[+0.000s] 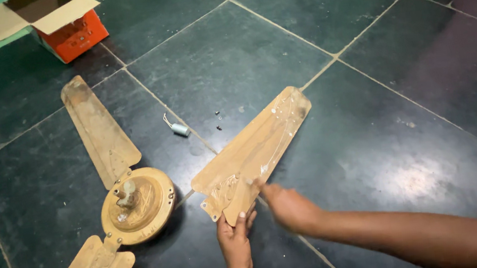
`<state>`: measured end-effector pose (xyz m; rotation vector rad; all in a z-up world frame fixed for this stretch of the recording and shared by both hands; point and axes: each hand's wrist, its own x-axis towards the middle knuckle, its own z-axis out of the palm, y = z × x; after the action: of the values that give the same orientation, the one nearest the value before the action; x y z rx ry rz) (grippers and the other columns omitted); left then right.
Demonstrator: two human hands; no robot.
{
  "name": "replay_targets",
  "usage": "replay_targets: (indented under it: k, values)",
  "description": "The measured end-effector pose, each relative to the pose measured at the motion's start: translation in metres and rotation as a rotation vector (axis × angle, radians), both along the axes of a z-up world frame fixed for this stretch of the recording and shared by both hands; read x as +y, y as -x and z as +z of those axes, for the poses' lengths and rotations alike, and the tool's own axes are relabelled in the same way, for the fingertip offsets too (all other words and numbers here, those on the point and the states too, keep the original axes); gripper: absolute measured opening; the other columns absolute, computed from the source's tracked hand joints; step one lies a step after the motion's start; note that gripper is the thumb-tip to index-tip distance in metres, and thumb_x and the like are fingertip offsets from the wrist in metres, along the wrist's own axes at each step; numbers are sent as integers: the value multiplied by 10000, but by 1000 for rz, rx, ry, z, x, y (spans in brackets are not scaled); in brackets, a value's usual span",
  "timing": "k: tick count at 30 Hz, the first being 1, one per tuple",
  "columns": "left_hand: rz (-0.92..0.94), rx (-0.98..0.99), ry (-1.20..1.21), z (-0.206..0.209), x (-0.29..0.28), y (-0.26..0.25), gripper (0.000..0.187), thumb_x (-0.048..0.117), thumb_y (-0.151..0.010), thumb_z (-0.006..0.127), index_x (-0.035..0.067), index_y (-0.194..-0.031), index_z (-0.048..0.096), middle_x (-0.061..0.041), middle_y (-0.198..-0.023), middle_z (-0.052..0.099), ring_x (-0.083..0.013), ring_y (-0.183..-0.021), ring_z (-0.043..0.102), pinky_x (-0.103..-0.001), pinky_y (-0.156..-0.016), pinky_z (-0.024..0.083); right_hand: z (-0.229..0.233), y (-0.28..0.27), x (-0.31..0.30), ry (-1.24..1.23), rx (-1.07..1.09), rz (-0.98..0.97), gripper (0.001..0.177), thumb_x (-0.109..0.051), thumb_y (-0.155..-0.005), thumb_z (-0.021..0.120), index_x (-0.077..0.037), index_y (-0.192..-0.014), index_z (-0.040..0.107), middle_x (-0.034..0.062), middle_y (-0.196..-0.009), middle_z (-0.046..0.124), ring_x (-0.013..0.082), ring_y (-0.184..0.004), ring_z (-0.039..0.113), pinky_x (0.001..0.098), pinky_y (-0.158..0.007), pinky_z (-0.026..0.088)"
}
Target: The person attaches fan blades to the central hub of a ceiling fan using a screwdriver. They align each blade, insert screws, and tighten them to secure the blades to the hub.
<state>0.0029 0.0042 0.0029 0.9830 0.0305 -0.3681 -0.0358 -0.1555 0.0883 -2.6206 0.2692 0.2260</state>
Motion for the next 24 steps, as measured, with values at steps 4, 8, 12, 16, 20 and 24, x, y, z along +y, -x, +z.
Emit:
replay_targets:
  k: [4, 8, 12, 16, 20, 24]
  values:
    - [-3, -3, -34, 0, 0, 2, 405, 3, -974, 541, -45, -1373, 495, -201, -1259, 689, -317, -1099, 731, -410, -927, 607, -9, -19, -23, -27, -209, -66, 637, -2, -911, 467, -53, -1536, 356, 296, -1213, 647, 479, -1041, 670, 536, -873, 552]
    - [-5, 2, -42, 1, 1, 2, 395, 0, -973, 539, -55, -1362, 501, -196, -1255, 690, -323, -1095, 729, -409, -923, 613, -24, -6, -14, -68, 90, -12, 706, -34, -920, 462, -121, -1588, 252, 309, -1312, 553, 499, -1029, 638, 549, -894, 513]
    - [-11, 38, -6, 5, 4, 1, 416, -11, -959, 544, -48, -1371, 502, -188, -1250, 694, -321, -1097, 730, -402, -919, 612, -35, -35, -36, -10, -316, -86, 634, 9, -874, 437, -72, -1502, 402, 326, -1248, 633, 486, -1065, 651, 546, -886, 528]
    - [-49, 13, -51, 5, 3, 2, 406, -3, -966, 541, -36, -1370, 529, -178, -1249, 702, -301, -1108, 730, -390, -931, 611, -29, -65, -69, -45, -108, -391, 580, -59, -980, 380, -104, -1558, 372, 308, -1161, 684, 459, -1058, 667, 542, -907, 525]
    - [-43, -46, -43, 0, 4, -3, 396, -5, -967, 552, -40, -1362, 544, -176, -1240, 703, -299, -1102, 723, -403, -929, 617, -20, -43, -42, -99, -214, -198, 555, -67, -909, 445, -65, -1465, 433, 302, -1176, 656, 489, -1012, 653, 565, -855, 513]
    - [-38, -66, -52, -3, 11, -6, 383, -1, -975, 548, -54, -1354, 553, -166, -1253, 696, -282, -1120, 709, -406, -947, 618, -10, -38, -25, -79, -279, 20, 516, -64, -906, 440, -51, -1421, 468, 319, -1159, 649, 514, -992, 645, 571, -840, 517]
